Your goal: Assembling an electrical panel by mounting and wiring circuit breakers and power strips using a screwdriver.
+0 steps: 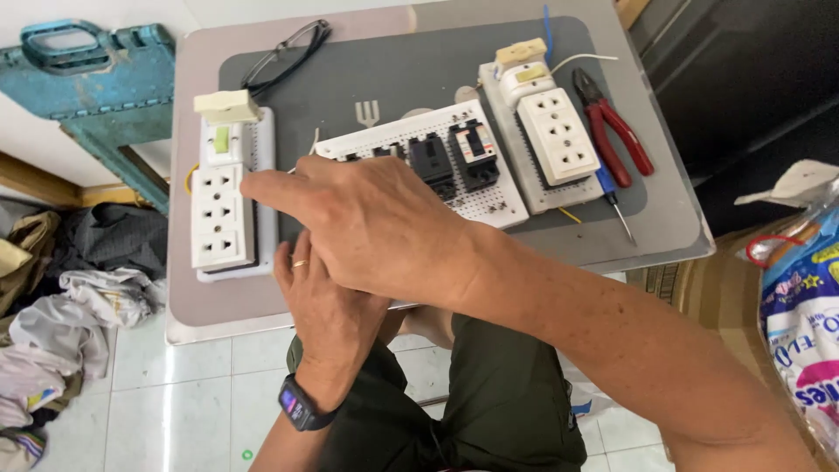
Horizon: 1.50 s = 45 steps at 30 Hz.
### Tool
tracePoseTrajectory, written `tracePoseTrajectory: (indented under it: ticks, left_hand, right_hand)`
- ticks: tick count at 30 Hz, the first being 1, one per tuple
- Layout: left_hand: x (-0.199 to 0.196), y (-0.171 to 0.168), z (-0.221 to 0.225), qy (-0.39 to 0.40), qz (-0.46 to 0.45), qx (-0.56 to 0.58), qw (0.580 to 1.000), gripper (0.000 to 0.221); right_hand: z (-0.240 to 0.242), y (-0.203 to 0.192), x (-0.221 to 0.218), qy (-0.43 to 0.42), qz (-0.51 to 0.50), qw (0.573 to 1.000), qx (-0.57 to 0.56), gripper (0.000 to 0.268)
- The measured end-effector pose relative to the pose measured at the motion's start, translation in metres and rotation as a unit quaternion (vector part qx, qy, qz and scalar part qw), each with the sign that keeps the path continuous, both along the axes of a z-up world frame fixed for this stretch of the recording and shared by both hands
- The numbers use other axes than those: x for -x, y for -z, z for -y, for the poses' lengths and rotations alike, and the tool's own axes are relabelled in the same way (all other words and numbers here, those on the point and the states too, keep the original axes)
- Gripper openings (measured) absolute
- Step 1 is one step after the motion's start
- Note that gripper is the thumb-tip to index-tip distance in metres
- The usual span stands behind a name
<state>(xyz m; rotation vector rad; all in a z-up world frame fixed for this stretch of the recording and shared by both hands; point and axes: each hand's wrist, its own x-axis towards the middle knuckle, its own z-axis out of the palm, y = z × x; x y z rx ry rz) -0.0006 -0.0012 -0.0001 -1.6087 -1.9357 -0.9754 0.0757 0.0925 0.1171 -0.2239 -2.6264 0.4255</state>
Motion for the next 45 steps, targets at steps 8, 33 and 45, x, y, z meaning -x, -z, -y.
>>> tracePoseTrajectory:
  ticks: [8,33,45]
  left_hand:
    - [0.009,0.012,0.007,0.022,-0.017,0.018,0.999,0.040]
    - [0.053,0.009,0.016,-0.078,0.138,0.047,0.986,0.063]
    - [0.027,-0.005,0.030,-0.023,0.069,-0.013,0.997,0.036]
  right_hand:
    - [-0.039,0.005,0.007,0.028,-0.076,0.992,-0.095,0.020]
    - [-0.041,-0.009,-0.001,-0.032,-0.024,0.998,-0.055,0.036]
    - [-0.040,-0.010,0.004,-0.030,-0.024,0.997,-0.066,0.029]
